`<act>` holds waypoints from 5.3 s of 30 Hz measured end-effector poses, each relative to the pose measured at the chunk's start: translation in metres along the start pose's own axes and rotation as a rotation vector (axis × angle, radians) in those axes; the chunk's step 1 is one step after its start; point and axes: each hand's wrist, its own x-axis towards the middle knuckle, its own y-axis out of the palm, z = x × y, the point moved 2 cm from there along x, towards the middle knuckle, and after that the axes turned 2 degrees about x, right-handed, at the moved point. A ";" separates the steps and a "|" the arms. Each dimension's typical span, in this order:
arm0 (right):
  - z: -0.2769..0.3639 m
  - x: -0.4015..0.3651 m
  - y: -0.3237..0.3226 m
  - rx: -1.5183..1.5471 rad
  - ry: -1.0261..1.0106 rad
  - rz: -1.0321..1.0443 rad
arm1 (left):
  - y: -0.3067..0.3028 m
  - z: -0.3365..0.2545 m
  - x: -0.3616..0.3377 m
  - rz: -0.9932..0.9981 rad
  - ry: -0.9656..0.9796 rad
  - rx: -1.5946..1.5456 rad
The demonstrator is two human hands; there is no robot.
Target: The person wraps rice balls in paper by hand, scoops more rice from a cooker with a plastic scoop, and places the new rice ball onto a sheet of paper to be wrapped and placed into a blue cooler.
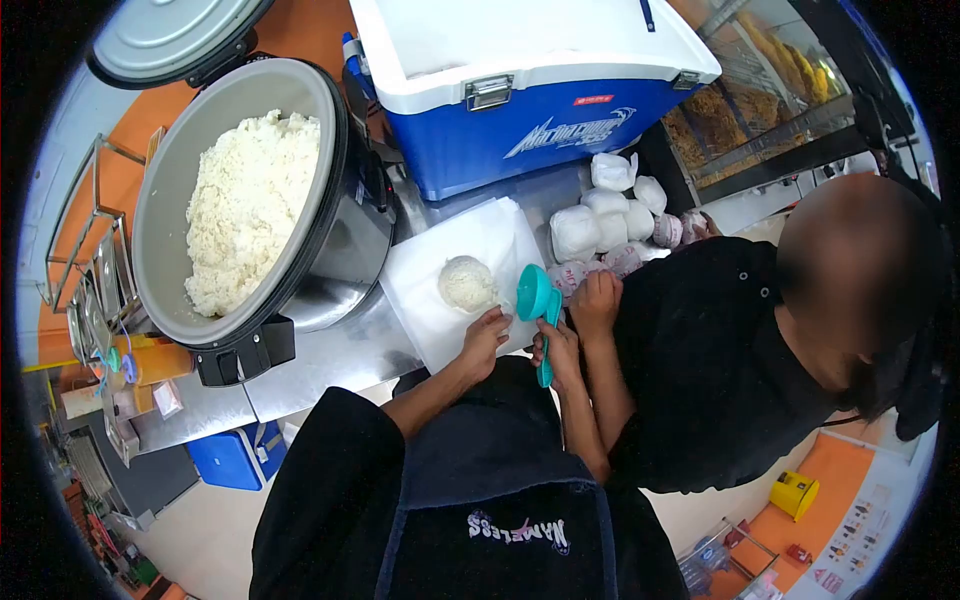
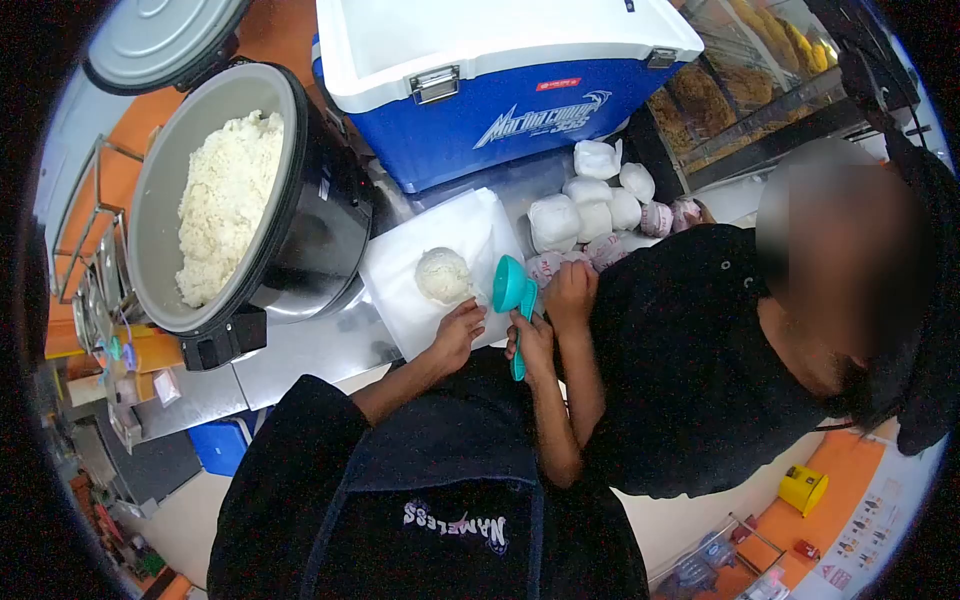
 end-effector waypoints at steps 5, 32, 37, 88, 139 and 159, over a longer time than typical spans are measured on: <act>-0.007 0.004 -0.013 0.099 0.024 0.053 | -0.003 0.006 0.008 0.011 0.181 0.229; -0.054 0.017 -0.014 0.632 0.208 0.301 | 0.011 -0.030 0.020 0.006 0.633 0.620; -0.051 0.008 0.008 0.659 0.188 0.277 | 0.009 -0.053 0.019 0.014 0.670 0.658; -0.052 -0.052 0.071 0.481 -0.173 0.009 | -0.024 -0.102 0.007 0.112 0.329 0.331; -0.065 -0.032 0.068 -0.468 -0.891 -0.602 | -0.013 -0.095 0.007 0.100 0.284 0.267; -0.066 -0.030 0.058 -0.577 -0.902 -0.666 | -0.010 -0.103 0.002 0.062 0.234 0.323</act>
